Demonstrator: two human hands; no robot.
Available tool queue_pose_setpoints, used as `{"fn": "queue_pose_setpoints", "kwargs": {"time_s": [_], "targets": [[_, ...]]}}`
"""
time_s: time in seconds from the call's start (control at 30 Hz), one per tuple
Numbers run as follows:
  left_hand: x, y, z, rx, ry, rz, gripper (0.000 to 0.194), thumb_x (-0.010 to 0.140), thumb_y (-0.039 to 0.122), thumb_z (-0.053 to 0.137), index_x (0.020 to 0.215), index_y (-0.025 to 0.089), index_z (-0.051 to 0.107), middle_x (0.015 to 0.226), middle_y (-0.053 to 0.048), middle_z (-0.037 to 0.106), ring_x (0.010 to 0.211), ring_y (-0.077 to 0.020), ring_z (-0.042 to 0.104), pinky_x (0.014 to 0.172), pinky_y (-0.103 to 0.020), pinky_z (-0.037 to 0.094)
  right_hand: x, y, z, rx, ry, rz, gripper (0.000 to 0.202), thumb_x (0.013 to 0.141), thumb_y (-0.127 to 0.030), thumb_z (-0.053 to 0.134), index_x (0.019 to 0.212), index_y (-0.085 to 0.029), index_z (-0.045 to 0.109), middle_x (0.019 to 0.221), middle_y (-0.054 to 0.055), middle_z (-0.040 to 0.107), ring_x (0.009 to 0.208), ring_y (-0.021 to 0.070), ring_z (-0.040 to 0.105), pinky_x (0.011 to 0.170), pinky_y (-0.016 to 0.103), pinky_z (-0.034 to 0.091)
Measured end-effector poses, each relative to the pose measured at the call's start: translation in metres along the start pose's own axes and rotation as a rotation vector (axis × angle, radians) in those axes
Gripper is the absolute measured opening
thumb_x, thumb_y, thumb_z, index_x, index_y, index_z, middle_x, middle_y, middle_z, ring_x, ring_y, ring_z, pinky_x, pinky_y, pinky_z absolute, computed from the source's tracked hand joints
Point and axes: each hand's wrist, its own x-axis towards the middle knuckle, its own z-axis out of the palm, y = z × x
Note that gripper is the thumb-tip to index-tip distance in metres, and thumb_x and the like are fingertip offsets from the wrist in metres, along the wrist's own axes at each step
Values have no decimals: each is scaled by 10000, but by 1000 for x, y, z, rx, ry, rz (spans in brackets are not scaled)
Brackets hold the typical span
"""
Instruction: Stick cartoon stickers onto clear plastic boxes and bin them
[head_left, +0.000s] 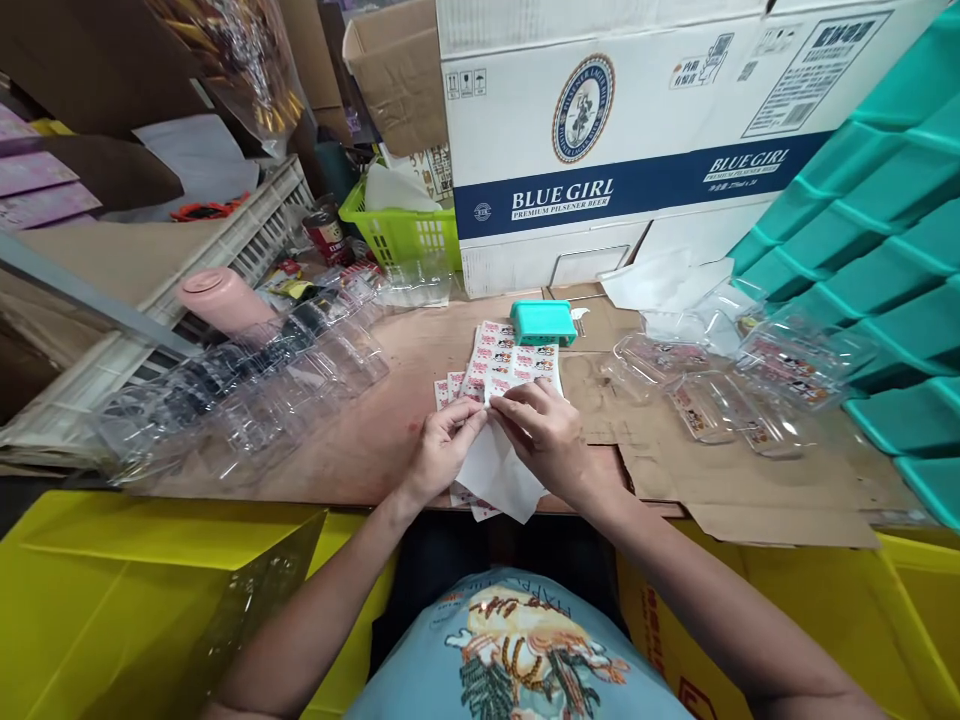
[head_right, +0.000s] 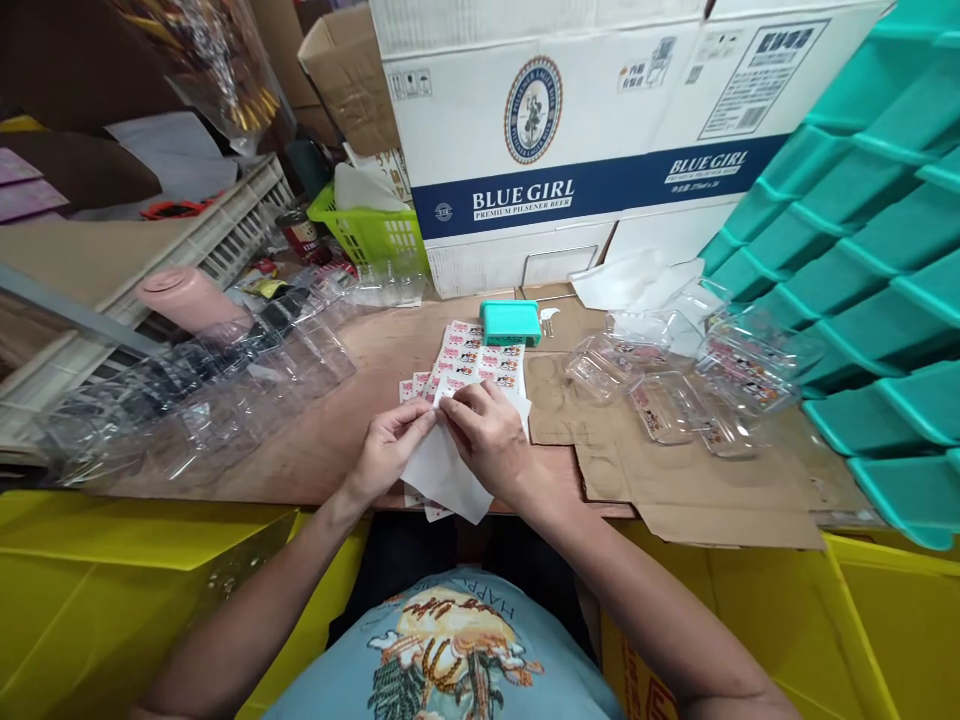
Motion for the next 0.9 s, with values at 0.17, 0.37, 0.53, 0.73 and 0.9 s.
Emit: {"fn": "queue_pose_setpoints", "kwargs": {"time_s": [0.17, 0.37, 0.53, 0.73, 0.9], "targets": [[1, -5, 3, 107, 37, 81, 208, 924, 302, 589, 843, 154, 709, 856, -41, 628, 862, -153, 592, 798, -242, 467, 2, -2, 7, 194, 18, 114, 125, 928, -168, 569, 884, -180, 685, 828, 79, 680, 764, 194, 585, 721, 347, 487], [8, -31, -11, 171, 124, -23, 259, 899, 366, 594, 918, 140, 720, 851, -60, 669, 786, -177, 619, 717, -277, 502, 5, 38, 2, 713, 337, 695, 165, 888, -288, 647, 761, -182, 649, 706, 11, 636, 634, 138, 576, 625, 277, 460], [25, -28, -18, 475, 297, 102, 335, 806, 220, 652, 1133, 168, 701, 1114, -120, 628, 1117, -286, 546, 1012, -462, 424, 16, 63, -15, 569, 584, 694, 177, 876, -287, 660, 750, -190, 582, 683, -23, 537, 626, 118, 498, 624, 260, 410], [32, 1, 29, 61, -77, 107, 487, 791, 69, 515, 1234, 214, 657, 1297, -89, 589, 1268, -232, 508, 1092, -387, 399, 16, 26, -4, 96, 290, 199, 74, 898, -171, 601, 832, -199, 616, 786, 32, 610, 785, 188, 534, 796, 375, 434], [28, -11, 27, -123, -17, 11, 538, 771, 50, 502, 1278, 195, 608, 1398, -101, 544, 1338, -249, 473, 1118, -417, 388, 9, 10, -14, 97, 73, 75, 311, 913, -151, 558, 1210, -218, 623, 1045, 96, 664, 952, 243, 557, 861, 443, 463]]}}
